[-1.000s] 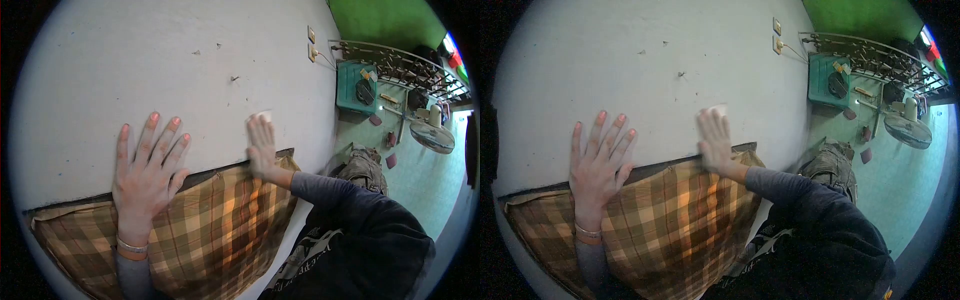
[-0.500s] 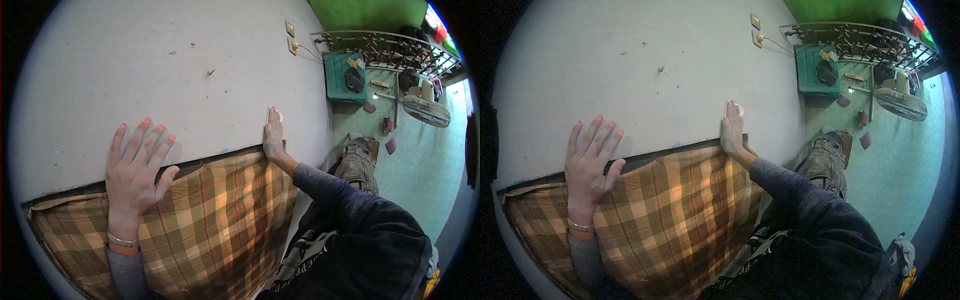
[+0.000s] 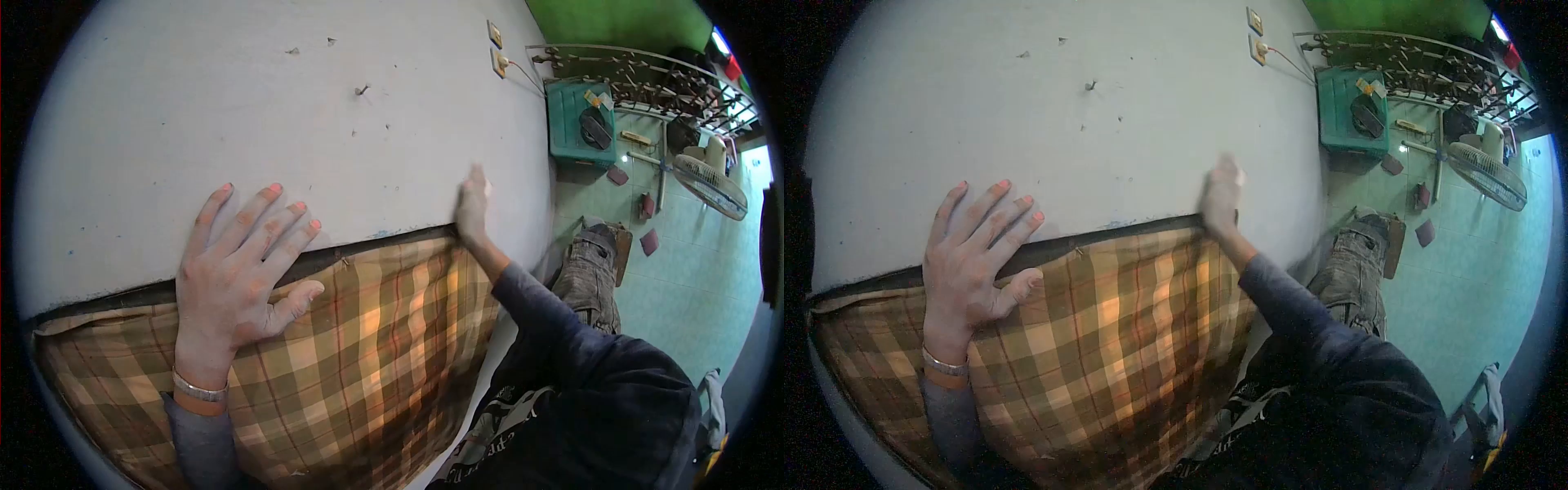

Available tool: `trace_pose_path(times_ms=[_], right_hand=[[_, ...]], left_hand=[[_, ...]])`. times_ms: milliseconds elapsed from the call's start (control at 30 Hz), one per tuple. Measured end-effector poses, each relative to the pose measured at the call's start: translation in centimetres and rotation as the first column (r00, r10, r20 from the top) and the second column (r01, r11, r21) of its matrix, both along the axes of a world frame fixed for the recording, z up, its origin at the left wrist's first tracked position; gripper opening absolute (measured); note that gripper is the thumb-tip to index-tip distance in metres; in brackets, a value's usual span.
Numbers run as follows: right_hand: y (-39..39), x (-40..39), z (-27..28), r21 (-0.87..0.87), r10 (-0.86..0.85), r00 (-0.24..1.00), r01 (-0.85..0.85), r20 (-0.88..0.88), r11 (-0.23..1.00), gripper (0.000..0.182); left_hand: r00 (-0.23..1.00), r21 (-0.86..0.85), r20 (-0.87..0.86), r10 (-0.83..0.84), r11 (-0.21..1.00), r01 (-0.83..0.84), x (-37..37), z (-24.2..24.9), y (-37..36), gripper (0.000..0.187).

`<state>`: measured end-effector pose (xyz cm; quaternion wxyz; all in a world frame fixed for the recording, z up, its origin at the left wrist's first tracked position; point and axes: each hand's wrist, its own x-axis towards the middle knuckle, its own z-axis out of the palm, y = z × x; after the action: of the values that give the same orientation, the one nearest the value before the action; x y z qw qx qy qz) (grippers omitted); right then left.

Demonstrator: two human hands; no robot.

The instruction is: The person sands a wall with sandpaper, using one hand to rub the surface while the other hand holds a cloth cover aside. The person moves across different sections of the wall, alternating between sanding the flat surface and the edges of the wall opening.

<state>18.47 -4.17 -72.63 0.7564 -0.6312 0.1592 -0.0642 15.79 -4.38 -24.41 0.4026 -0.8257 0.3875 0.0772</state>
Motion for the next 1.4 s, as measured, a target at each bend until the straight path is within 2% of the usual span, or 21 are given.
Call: trace_pose_path(times_ms=[67,167,233,267,300,333,367,433,533,633,667,733,800,833,900,967,1100,1133,1200,1300,1400], right_hand=[[-3.0,-1.1,8.8,-0.117,0.119,0.967,-0.095,0.225,0.989,0.064],[-3.7,-1.5,6.0,-0.216,0.154,0.941,-0.09,0.301,0.972,0.064],[-1.6,-1.1,-1.1,-0.191,0.086,0.967,-0.04,0.24,0.981,0.062],[-0.7,-0.9,-4.8,-0.018,0.057,0.997,-0.056,0.056,0.998,0.061],[-1.3,-0.4,-4.7,0.156,0.055,0.99,-0.034,-0.132,0.987,0.061],[-0.4,-0.6,-4.0,-0.005,0.038,0.985,-0.039,-0.171,0.999,0.06],[-0.8,0.0,-0.3,-0.006,0.036,0.985,-0.037,-0.168,0.999,0.06],[-2.7,-0.3,8.5,-0.105,0.079,0.958,-0.052,0.275,0.993,0.06],[-4.1,-1.8,13.8,-0.291,0.26,0.834,-0.127,0.486,0.948,0.064],[-2.6,-0.7,8.2,-0.203,0.115,0.957,-0.06,0.268,0.977,0.06],[0.1,0.5,2.7,-0.191,-0.002,0.984,0.036,0.176,0.981,0.06],[-0.1,0.0,7.1,-0.207,0.014,0.985,0.023,0.174,0.978,0.062],[-1.5,-0.6,16.7,-0.165,0.099,0.975,-0.067,0.197,0.984,0.069],[-1.1,-1.0,21.2,-0.386,0.171,0.95,-0.06,0.261,0.92,0.075],[-2.3,-1.9,30.6,-0.385,0.29,0.815,-0.09,0.502,0.919,0.078],[-3.6,-1.1,36.1,-0.344,0.328,0.557,-0.08,0.763,0.936,0.067],[-5.1,0.2,30.9,-0.395,0.436,0.303,-0.187,0.848,0.899,0.068],[-5.6,0.0,27.5,-0.383,0.462,0.347,-0.274,0.816,0.882,0.067],[-4.0,-0.6,19.7,-0.399,0.385,0.584,-0.112,0.714,0.91,0.064],[-6.1,1.7,23.9,-0.429,0.425,0.521,-0.12,0.74,0.895,0.065],[-5.6,4.8,36.2,-0.516,0.444,0.368,0.121,0.817,0.848,0.063]], left_hand=[[1.0,-0.001,-0.013,0.018,1.0,-0.018,-0.1,0.0,0.0,0.053],[1.0,-0.001,-0.009,0.03,1.0,-0.03,-0.2,0.3,0.0,0.051],[0.998,-0.007,0.012,0.064,0.998,-0.064,-0.5,1.2,-0.4,0.05],[0.995,-0.022,0.025,0.098,0.995,-0.098,-0.6,1.8,-0.5,0.049],[0.995,-0.03,0.032,0.098,0.995,-0.097,-0.7,2.6,-0.6,0.049],[0.99,0.024,0.13,0.063,0.998,-0.066,-0.6,3.9,-0.4,0.049],[0.975,0.084,0.221,0.024,0.996,-0.044,-0.5,5.1,-0.2,0.049],[0.944,0.211,0.329,-0.03,0.977,-0.042,-0.5,7.4,0.1,0.051],[0.857,0.387,0.498,-0.13,0.918,-0.086,-0.9,8.9,1.1,0.054],[0.785,0.461,0.598,-0.161,0.87,-0.173,-1.9,10.5,1.3,0.056],[0.766,0.49,0.625,-0.153,0.84,-0.232,-2.4,11.2,1.5,0.057],[0.761,0.485,0.627,-0.168,0.849,-0.212,-3.5,13.4,3.1,0.058],[0.749,0.476,0.634,-0.194,0.861,-0.18,-3.7,14.5,3.7,0.06],[0.748,0.467,0.633,-0.199,0.869,-0.163,-3.9,14.5,4.0,0.061],[0.749,0.457,0.63,-0.204,0.877,-0.147,-4.2,14.6,3.9,0.062],[0.755,0.427,0.642,-0.133,0.88,-0.207,-4.3,14.4,2.9,0.063],[0.762,0.351,0.637,-0.116,0.924,-0.153,-4.7,14.2,4.0,0.06],[0.773,0.319,0.628,-0.091,0.936,-0.149,-4.8,13.9,4.0,0.06],[0.771,0.277,0.636,-0.019,0.938,-0.206,-5.2,13.0,3.2,0.061],[0.802,0.2,0.597,0.033,0.962,-0.188,-5.0,12.1,2.6,0.059],[0.738,0.175,0.673,0.043,0.961,-0.215,-4.5,15.1,1.9,0.061]])
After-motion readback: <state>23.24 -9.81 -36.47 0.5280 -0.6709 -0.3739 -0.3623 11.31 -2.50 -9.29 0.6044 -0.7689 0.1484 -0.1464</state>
